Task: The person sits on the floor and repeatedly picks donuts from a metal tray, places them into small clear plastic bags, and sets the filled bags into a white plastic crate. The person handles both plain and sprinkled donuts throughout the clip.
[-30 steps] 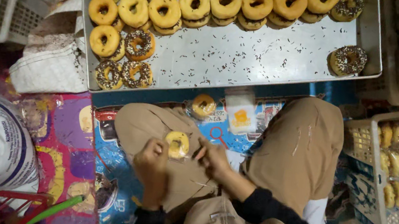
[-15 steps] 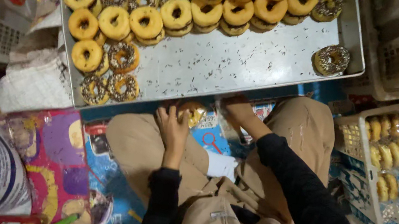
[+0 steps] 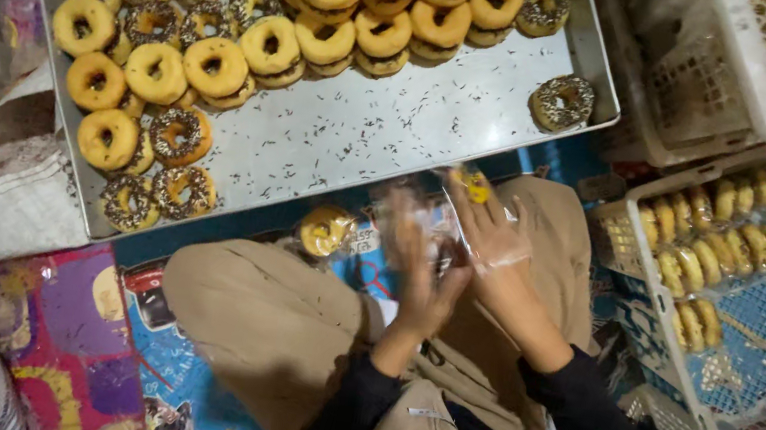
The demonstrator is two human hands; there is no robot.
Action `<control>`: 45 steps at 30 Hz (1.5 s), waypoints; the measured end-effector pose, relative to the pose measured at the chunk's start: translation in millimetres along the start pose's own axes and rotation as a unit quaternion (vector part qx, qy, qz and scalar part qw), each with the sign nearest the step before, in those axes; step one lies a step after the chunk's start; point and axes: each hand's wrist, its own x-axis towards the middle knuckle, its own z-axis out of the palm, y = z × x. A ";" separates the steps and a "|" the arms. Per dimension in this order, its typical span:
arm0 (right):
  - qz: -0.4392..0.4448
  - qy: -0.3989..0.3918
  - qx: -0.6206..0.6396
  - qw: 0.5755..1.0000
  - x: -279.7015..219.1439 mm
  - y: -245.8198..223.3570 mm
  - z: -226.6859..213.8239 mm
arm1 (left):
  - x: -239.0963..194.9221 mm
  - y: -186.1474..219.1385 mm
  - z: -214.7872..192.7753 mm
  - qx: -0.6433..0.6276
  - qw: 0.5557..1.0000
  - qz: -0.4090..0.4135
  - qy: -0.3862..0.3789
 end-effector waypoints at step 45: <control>-0.080 0.075 0.418 0.902 14.9 -108.3 -36.0 | 8.9 12.6 -107.3 -0.482 0.769 -0.349 0.236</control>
